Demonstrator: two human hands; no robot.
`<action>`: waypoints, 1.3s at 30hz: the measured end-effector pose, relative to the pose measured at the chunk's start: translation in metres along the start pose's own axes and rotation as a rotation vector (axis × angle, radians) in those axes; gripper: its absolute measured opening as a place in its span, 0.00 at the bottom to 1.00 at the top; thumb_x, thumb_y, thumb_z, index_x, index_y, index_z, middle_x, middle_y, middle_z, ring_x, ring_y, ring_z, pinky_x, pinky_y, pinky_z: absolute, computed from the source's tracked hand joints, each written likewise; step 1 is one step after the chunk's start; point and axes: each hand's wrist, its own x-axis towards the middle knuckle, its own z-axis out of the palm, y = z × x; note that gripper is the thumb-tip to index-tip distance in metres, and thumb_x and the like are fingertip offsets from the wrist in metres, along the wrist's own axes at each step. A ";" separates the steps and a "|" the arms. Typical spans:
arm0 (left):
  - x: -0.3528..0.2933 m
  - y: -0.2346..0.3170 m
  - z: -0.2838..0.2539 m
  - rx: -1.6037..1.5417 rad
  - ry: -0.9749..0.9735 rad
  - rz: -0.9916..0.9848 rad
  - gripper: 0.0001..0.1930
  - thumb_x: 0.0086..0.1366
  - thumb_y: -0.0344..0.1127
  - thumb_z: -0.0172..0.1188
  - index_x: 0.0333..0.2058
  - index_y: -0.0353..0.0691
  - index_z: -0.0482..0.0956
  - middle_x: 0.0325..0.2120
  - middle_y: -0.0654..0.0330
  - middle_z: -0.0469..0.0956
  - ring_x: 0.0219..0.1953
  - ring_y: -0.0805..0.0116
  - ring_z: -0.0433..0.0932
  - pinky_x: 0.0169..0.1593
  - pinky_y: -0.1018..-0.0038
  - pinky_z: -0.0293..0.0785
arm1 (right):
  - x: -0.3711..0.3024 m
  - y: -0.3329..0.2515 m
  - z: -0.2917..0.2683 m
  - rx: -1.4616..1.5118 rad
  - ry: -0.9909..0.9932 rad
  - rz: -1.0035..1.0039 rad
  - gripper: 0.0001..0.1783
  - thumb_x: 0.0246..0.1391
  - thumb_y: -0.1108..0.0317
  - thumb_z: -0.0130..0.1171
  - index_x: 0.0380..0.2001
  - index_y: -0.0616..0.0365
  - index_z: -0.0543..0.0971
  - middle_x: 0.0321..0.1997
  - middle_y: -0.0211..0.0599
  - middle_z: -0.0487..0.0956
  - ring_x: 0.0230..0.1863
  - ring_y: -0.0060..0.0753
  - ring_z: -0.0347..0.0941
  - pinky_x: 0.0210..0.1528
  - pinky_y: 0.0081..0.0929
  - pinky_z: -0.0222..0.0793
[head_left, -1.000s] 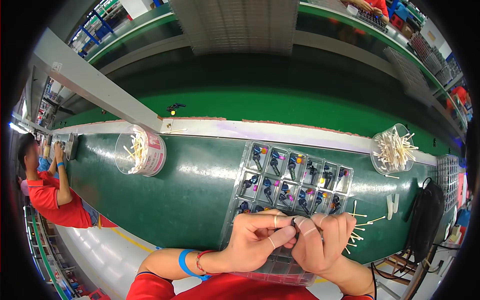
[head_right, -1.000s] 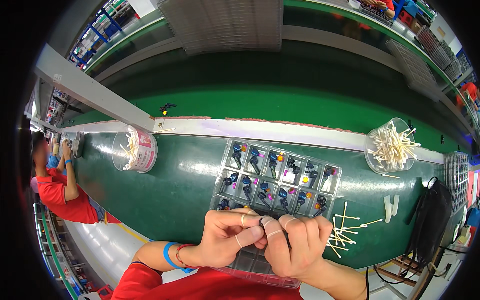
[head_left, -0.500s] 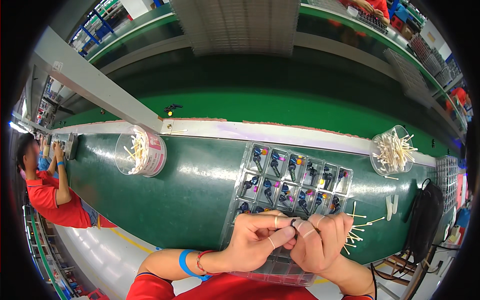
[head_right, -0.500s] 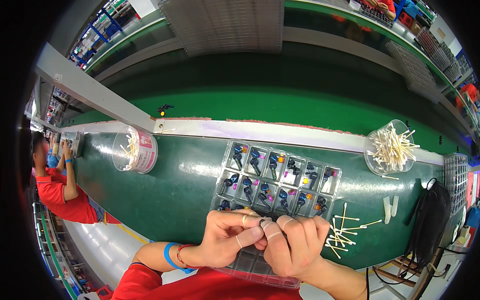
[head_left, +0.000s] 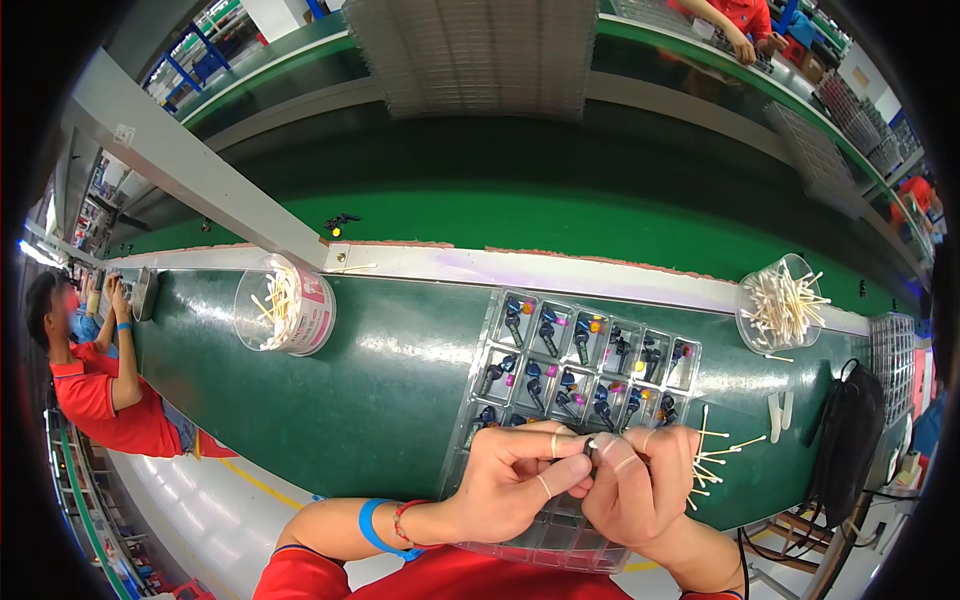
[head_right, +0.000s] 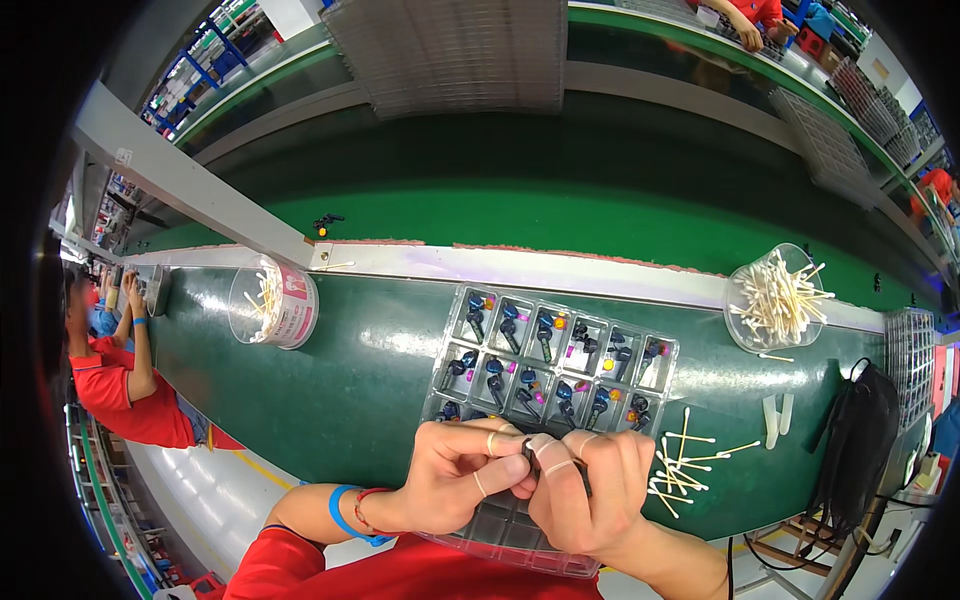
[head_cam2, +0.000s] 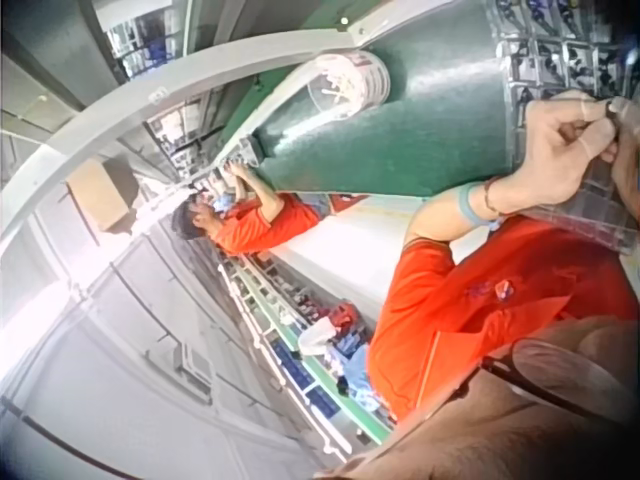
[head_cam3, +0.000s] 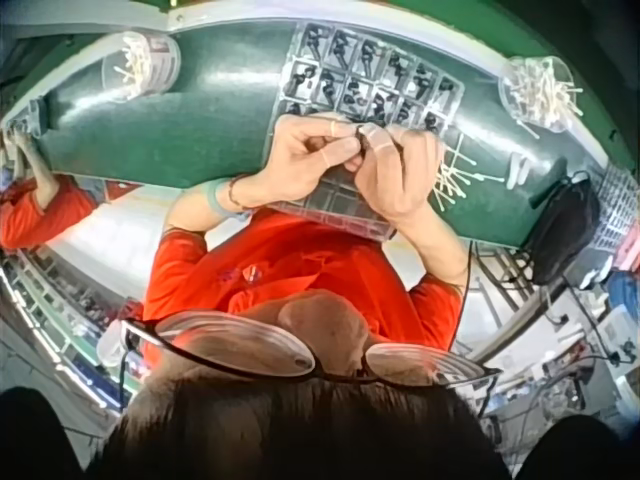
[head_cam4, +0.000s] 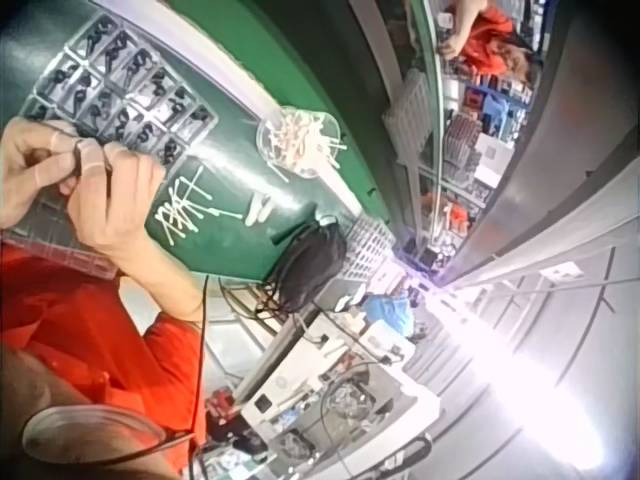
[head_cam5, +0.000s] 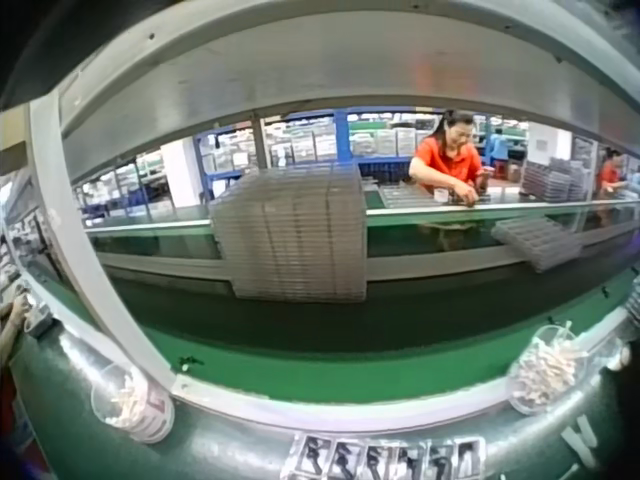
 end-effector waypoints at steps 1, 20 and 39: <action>0.000 0.002 0.001 -0.002 0.002 -0.003 0.12 0.72 0.18 0.58 0.52 0.27 0.83 0.41 0.51 0.82 0.40 0.67 0.86 0.44 0.73 0.87 | 0.001 0.000 -0.001 -0.010 -0.002 -0.002 0.13 0.42 0.76 0.63 0.36 0.63 0.83 0.31 0.38 0.75 0.26 0.35 0.67 0.31 0.34 0.55; 0.000 0.003 -0.001 0.000 -0.014 -0.074 0.10 0.73 0.20 0.58 0.50 0.26 0.84 0.41 0.51 0.83 0.40 0.69 0.85 0.44 0.73 0.86 | -0.003 0.001 -0.003 -0.008 -0.002 -0.027 0.14 0.42 0.72 0.66 0.37 0.58 0.84 0.32 0.32 0.75 0.28 0.32 0.69 0.37 0.34 0.55; 0.001 0.030 -0.015 -0.071 0.028 -0.176 0.10 0.72 0.25 0.62 0.47 0.26 0.84 0.44 0.45 0.84 0.36 0.65 0.85 0.38 0.69 0.85 | -0.013 0.031 -0.007 0.943 0.124 0.571 0.04 0.61 0.78 0.63 0.39 0.68 0.81 0.40 0.41 0.79 0.38 0.27 0.72 0.42 0.24 0.67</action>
